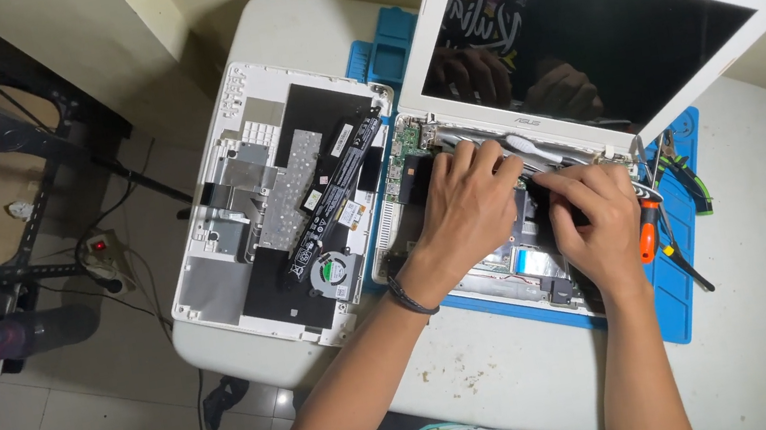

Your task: Disassembling a laptop to access internal components, removing screws, and cleaning parts with a brush.

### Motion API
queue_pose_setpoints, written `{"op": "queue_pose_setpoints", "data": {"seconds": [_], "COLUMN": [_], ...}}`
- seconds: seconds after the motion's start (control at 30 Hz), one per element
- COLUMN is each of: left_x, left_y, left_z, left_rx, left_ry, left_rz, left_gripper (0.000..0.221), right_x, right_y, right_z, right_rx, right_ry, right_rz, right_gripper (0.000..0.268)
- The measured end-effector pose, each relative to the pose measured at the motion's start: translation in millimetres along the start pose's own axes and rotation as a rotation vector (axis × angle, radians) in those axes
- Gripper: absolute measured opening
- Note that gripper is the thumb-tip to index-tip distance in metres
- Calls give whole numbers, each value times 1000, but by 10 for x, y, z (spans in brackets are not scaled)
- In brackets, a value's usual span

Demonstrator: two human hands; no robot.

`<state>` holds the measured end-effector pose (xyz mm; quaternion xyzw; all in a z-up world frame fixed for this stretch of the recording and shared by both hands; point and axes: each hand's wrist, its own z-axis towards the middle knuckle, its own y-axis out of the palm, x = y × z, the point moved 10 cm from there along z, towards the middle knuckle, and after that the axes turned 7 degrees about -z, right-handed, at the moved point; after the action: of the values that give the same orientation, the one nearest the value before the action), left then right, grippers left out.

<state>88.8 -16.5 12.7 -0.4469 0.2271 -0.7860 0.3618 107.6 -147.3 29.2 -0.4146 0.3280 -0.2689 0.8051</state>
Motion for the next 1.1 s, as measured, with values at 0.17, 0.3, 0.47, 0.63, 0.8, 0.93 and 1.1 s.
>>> {"op": "queue_pose_setpoints", "data": {"seconds": [0.17,0.3,0.47,0.63,0.8,0.93,1.1], "left_x": [-124,-233,-167,-60,-242,-255,-162], "left_y": [-85,-106,-93,-183,-100,-355,-788], "left_z": [22,-2,-42,-53,-77,-78,-20], "left_rx": [27,52,29,11,-185,-296,-439], "left_ry": [-28,-73,-122,-193,-307,-463,-631], "left_rz": [35,44,67,194,250,306,386], "left_gripper": [17,14,22,7,6,5,11], "right_x": [-243,-423,-888,-1317,-1508,-1677,-2248], "right_y": [6,-3,-113,-32,183,711,589], "right_z": [97,165,312,517,836,757,781], "right_rx": [13,64,60,-41,-286,-524,-560], "right_ry": [-33,-68,-147,-243,-138,-243,-259], "right_rz": [3,38,173,254,261,-49,-620], "right_gripper": [31,31,30,26,13,17,27]}}
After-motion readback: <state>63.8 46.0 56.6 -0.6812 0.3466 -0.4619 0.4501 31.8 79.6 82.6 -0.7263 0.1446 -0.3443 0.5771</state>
